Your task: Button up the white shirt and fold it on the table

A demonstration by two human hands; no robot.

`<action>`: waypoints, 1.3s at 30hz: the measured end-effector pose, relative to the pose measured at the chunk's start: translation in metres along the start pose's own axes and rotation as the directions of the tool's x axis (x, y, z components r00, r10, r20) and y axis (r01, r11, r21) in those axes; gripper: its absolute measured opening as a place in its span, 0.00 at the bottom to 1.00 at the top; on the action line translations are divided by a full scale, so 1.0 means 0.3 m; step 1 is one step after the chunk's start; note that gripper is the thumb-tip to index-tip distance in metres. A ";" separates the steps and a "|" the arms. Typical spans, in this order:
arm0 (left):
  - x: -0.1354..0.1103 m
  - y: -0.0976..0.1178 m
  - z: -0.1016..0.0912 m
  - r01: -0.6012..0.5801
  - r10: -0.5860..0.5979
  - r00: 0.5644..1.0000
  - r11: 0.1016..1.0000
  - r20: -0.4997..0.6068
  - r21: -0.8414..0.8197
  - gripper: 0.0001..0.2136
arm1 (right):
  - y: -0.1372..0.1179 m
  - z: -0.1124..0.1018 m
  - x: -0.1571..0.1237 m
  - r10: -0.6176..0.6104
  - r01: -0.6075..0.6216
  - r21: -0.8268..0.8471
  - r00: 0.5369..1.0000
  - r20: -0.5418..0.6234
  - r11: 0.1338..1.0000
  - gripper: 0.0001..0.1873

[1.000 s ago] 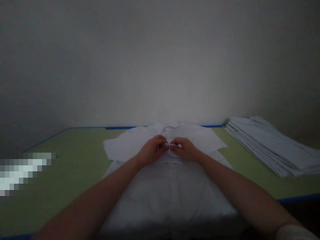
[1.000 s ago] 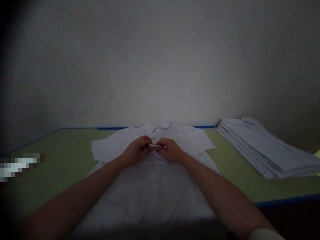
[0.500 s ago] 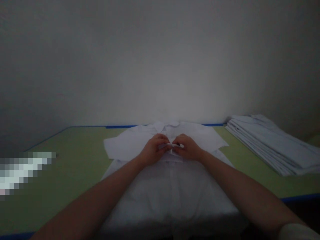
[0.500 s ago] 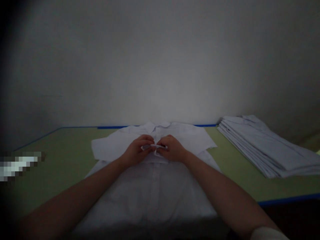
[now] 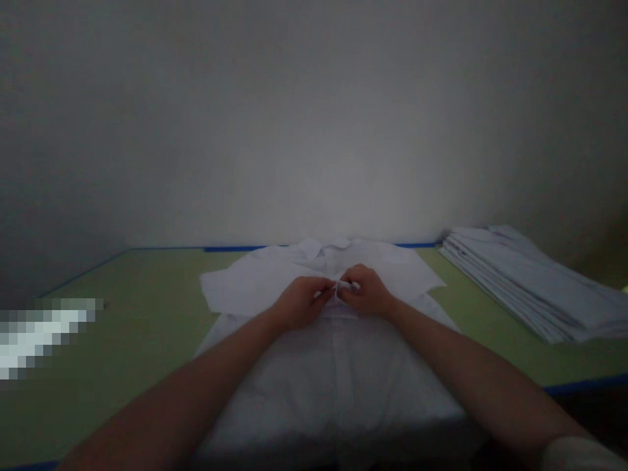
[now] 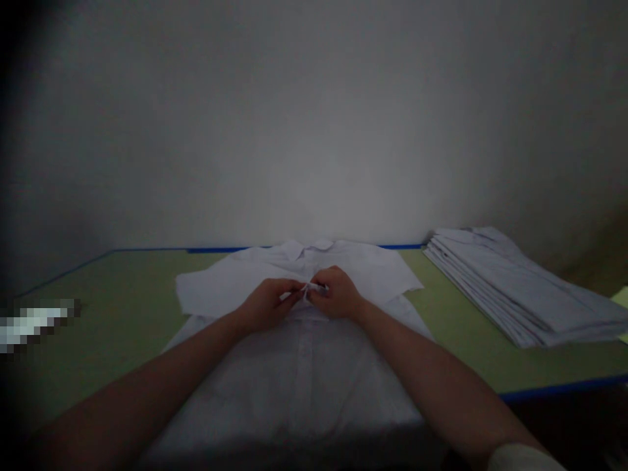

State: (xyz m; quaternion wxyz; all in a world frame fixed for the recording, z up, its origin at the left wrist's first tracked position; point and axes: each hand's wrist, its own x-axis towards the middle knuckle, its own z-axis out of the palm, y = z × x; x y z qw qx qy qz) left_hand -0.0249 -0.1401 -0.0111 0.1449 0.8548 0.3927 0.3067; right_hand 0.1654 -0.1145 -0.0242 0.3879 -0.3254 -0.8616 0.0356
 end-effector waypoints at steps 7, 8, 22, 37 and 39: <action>0.007 -0.011 0.004 0.066 -0.070 0.997 0.994 -0.042 -0.087 0.12 | -0.003 -0.007 0.004 -0.011 0.011 0.013 1.000 -0.010 1.000 0.04; 0.008 -0.013 0.008 0.077 -0.082 0.995 0.993 -0.053 -0.086 0.12 | -0.004 -0.009 0.005 -0.008 0.008 0.012 1.000 -0.017 1.000 0.04; 0.002 -0.001 -0.001 -0.092 0.082 0.989 0.993 -0.121 -0.078 0.08 | 0.003 -0.006 0.000 -0.003 0.005 0.072 0.999 -0.033 0.997 0.03; 0.001 -0.015 0.024 -0.012 -0.034 0.976 0.978 -0.216 -0.209 0.12 | 0.005 -0.005 0.010 -0.106 0.105 -0.038 0.993 -0.045 0.994 0.02; 0.003 -0.017 0.027 -0.028 -0.009 0.984 0.979 -0.180 -0.202 0.14 | 0.001 -0.007 0.009 -0.129 0.126 -0.061 0.991 -0.031 0.990 0.03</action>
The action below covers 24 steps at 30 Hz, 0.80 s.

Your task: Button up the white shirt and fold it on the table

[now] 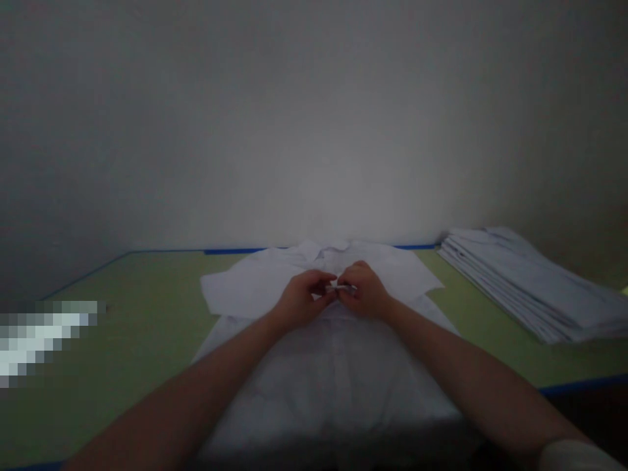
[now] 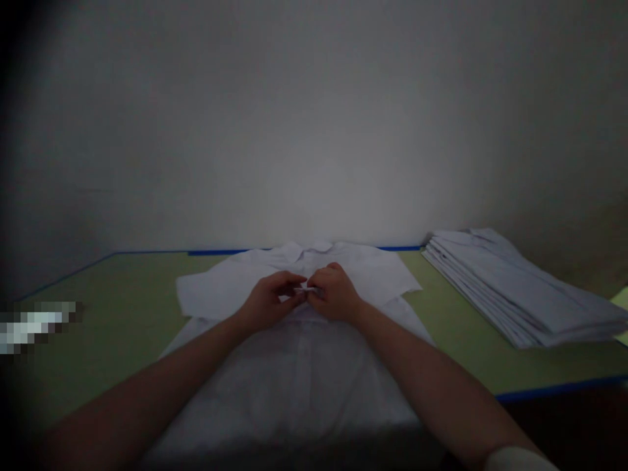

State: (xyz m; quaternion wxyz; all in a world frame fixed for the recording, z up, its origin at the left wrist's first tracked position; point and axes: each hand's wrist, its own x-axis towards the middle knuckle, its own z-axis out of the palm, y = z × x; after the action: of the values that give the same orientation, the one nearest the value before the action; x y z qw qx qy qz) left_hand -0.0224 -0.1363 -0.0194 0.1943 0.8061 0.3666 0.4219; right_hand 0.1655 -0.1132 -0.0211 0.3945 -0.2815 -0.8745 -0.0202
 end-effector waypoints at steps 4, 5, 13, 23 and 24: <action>0.012 -0.016 -0.013 0.079 -0.081 0.994 0.997 0.074 0.023 0.15 | -0.010 -0.006 -0.002 -0.025 0.025 -0.033 1.000 -0.009 0.999 0.04; 0.016 -0.022 -0.020 0.112 -0.113 0.989 0.994 0.093 0.014 0.17 | -0.012 -0.009 -0.001 -0.020 0.020 -0.031 0.999 -0.027 0.999 0.05; 0.020 -0.099 -0.096 0.065 -0.143 0.974 0.919 0.174 0.390 0.20 | 0.064 -0.065 0.048 0.489 -0.397 0.287 0.741 -0.461 0.872 0.09; 0.017 -0.090 -0.115 0.007 -0.190 0.907 0.899 0.377 0.437 0.39 | 0.133 -0.170 -0.013 0.674 -0.648 0.203 0.659 -0.332 0.734 0.19; 0.023 -0.076 -0.112 0.039 -0.212 0.901 0.908 0.378 0.418 0.42 | 0.097 -0.153 -0.023 0.675 -0.664 0.157 0.672 -0.302 0.731 0.21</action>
State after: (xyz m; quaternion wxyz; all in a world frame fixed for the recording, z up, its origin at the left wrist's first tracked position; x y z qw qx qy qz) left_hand -0.0572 -0.1159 -0.0108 0.1259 0.8737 0.4476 0.1433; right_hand 0.2153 -0.1038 0.0003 0.5234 -0.5675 -0.6289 0.0923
